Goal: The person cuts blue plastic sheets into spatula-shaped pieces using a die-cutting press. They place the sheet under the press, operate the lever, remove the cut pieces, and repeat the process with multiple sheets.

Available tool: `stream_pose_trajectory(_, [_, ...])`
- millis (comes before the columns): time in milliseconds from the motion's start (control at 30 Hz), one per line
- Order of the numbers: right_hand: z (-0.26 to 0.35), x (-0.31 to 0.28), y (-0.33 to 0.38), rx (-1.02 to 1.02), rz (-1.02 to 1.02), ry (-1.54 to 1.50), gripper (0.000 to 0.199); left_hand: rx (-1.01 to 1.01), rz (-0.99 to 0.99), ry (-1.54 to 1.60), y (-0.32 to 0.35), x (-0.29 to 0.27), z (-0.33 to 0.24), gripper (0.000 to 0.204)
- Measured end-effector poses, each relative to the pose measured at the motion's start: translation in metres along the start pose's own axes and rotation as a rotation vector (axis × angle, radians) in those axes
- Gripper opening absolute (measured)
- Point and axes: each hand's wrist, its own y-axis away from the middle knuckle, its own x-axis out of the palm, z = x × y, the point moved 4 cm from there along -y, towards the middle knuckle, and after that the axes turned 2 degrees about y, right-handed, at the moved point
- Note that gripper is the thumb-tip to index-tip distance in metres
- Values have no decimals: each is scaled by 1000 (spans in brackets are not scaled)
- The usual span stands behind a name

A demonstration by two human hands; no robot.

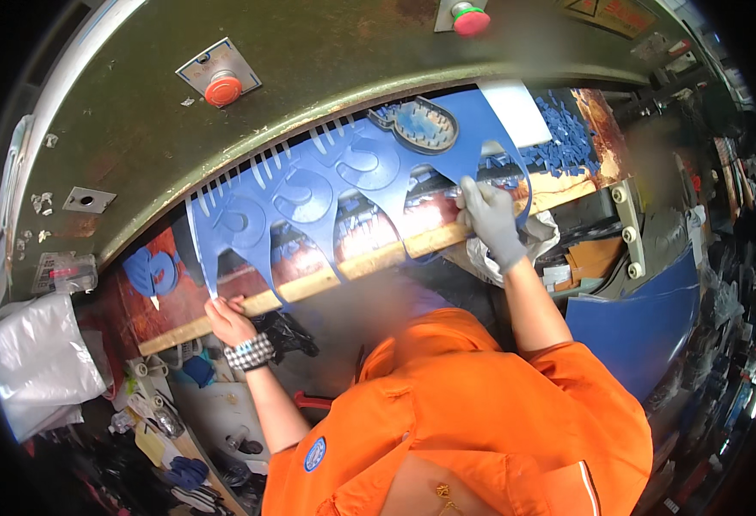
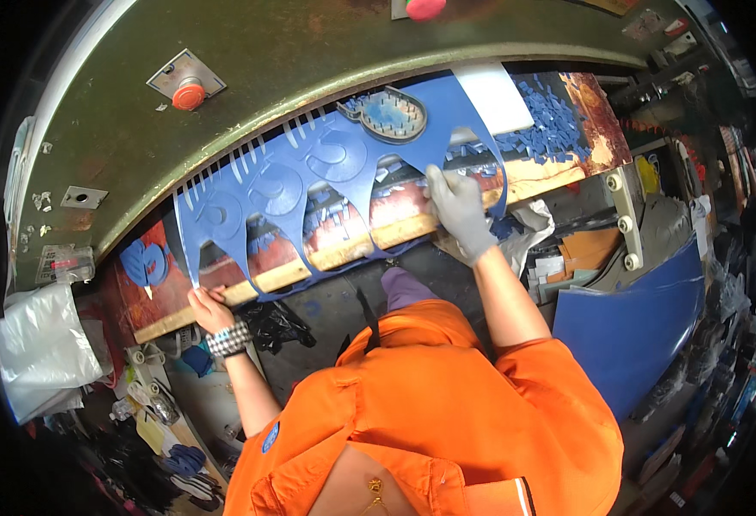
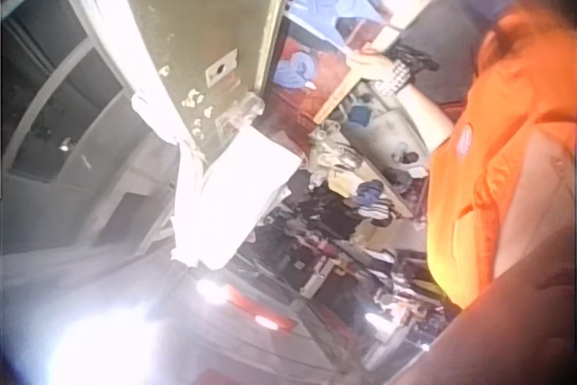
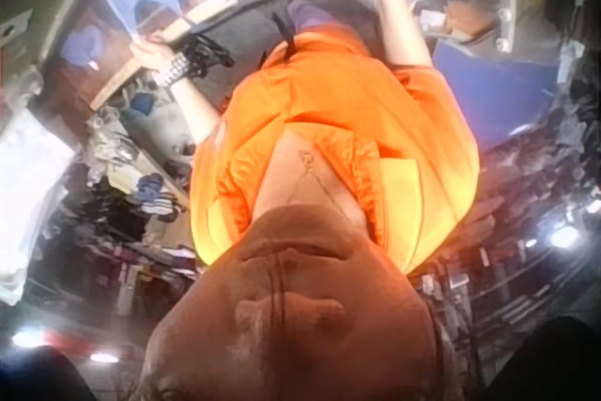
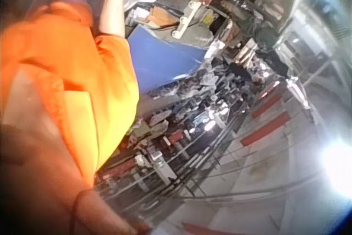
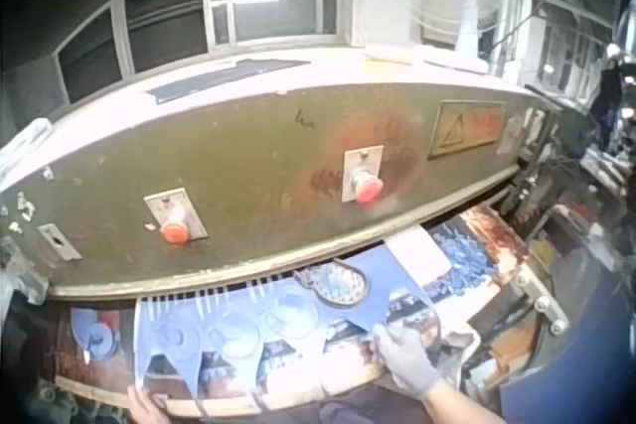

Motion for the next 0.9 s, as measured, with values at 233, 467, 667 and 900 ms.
stream_pose_trajectory(233, [49, -19, 6, -703, -288, 765, 75, -350, 173, 94, 48, -49, 1, 29])
stream_pose_trajectory(467, [31, -2, 48, -610, -17, 675, 80, -44, -80, -265, 67, -82, -37, 33])
stream_pose_trajectory(667, [3, -50, 75, -273, 179, 75, 87, 51, 149, 143, 65, -9, -98, 30])
stream_pose_trajectory(900, [-16, -62, 88, -61, 204, -298, 95, 118, 844, 301, 144, 176, -205, 24])
